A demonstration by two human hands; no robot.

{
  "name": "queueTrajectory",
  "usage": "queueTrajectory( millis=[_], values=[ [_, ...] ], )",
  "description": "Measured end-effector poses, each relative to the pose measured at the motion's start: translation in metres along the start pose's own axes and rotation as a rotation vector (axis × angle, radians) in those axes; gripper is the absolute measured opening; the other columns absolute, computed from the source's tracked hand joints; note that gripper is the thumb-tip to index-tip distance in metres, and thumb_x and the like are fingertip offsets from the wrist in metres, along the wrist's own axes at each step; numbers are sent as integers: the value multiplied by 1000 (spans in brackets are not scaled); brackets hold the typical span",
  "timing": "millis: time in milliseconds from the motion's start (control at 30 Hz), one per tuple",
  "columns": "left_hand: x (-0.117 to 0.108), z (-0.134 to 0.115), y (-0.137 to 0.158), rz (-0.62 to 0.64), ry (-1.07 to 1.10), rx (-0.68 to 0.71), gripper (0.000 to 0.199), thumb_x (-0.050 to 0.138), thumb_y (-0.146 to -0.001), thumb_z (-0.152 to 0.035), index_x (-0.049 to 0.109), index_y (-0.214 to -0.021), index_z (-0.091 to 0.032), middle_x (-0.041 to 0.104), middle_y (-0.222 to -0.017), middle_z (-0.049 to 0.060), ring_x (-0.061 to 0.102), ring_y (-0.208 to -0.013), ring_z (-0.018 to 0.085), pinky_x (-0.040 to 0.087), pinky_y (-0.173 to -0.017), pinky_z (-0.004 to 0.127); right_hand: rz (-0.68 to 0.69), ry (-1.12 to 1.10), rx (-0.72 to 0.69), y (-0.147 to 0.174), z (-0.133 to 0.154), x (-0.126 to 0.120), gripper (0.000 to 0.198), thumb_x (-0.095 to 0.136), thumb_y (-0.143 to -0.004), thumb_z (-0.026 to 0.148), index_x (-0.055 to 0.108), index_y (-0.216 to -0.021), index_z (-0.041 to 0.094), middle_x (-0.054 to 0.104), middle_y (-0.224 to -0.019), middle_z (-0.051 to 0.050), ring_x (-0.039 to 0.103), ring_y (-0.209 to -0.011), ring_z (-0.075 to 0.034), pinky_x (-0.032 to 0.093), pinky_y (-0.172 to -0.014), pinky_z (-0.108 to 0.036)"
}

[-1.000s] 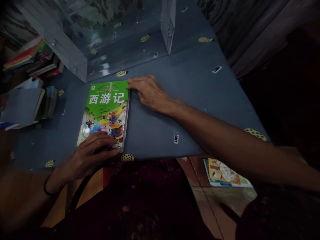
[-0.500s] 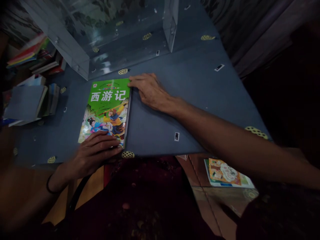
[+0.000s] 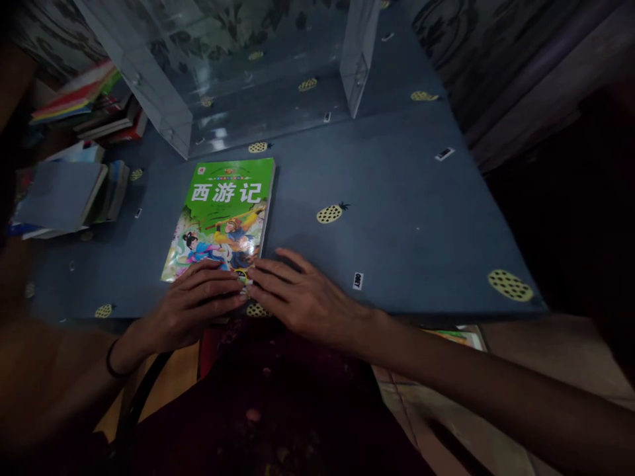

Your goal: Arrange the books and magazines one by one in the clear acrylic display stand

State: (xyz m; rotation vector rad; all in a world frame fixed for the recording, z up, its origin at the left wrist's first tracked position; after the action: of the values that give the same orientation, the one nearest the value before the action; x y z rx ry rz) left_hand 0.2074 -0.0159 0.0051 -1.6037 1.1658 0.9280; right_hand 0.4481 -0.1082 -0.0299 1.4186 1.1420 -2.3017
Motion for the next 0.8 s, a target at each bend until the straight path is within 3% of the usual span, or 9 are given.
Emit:
queueTrajectory(
  millis=[567, 800],
  values=[
    [5, 5, -1, -76, 37, 29, 29, 51, -99, -13, 65, -124, -16, 77, -115, 8, 64, -118, 23, 46, -110, 49, -28, -20, 12, 4, 9, 8, 36, 38, -104, 12, 66, -127, 10, 74, -125, -15, 66, -116, -26, 52, -104, -53],
    [4, 4, -4, -97, 68, 10, 30, 49, -98, -13, 64, -124, -17, 76, -115, 8, 64, -118, 22, 47, -109, 50, -12, -55, 27, 6, 9, 8, 35, 43, -102, 11, 65, -130, 10, 73, -127, -15, 64, -120, -26, 49, -107, -55]
  ],
)
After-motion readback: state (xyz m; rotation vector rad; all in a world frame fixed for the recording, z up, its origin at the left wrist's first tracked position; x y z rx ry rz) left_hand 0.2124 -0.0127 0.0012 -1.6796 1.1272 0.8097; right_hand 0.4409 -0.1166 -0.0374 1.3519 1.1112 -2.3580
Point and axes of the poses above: each hand's wrist, its own y-axis away from the middle knuckle, its own x-axis out of the palm, z = x × y, the point moved 1 cm from there along -y, towards the middle knuckle
